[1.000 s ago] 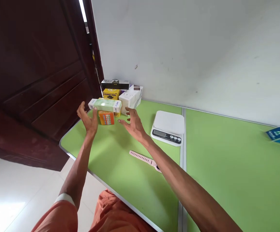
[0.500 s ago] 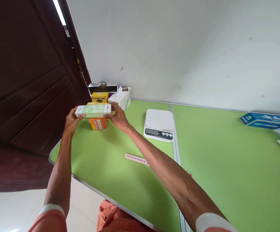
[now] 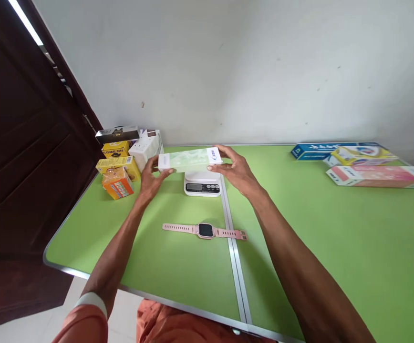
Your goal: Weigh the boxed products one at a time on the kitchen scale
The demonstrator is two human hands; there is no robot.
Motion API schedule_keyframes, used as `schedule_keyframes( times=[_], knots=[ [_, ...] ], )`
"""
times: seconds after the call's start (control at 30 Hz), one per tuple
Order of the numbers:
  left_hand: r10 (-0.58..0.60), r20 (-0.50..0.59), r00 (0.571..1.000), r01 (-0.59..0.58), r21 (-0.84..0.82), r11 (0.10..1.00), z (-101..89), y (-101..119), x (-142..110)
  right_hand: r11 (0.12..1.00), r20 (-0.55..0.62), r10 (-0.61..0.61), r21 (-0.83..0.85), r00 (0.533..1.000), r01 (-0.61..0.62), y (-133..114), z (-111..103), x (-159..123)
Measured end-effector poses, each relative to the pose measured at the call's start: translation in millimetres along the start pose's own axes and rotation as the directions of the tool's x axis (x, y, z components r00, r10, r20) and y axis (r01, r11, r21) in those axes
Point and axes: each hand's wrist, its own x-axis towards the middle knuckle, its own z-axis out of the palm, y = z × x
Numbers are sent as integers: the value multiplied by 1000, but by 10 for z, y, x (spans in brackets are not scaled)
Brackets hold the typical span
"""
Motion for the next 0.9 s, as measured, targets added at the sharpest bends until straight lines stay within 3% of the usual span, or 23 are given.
schedule_keyframes(
  times=[0.1, 0.23, 0.5, 0.73, 0.9],
  knots=[
    [-84, 85, 993, 83, 25, 996, 393, -89, 61, 990, -66, 133, -31, 989, -135, 334, -174, -52],
    [-152, 134, 979, 147, 52, 988, 628, -250, 100, 972, -68, 235, 44, 970, -232, 694, -172, -65],
    [-126, 126, 984, 147, -174, 974, 661, -565, 105, 951, -32, 225, 222, 974, -213, 830, -95, -95],
    [-138, 100, 985, 159, -249, 956, 660, -732, 119, 976, -144, 117, 199, 983, -87, 785, -36, -222],
    [-124, 96, 988, 143, -235, 961, 669, -792, 114, 988, -205, 98, 135, 974, -71, 801, -5, -237]
  ],
)
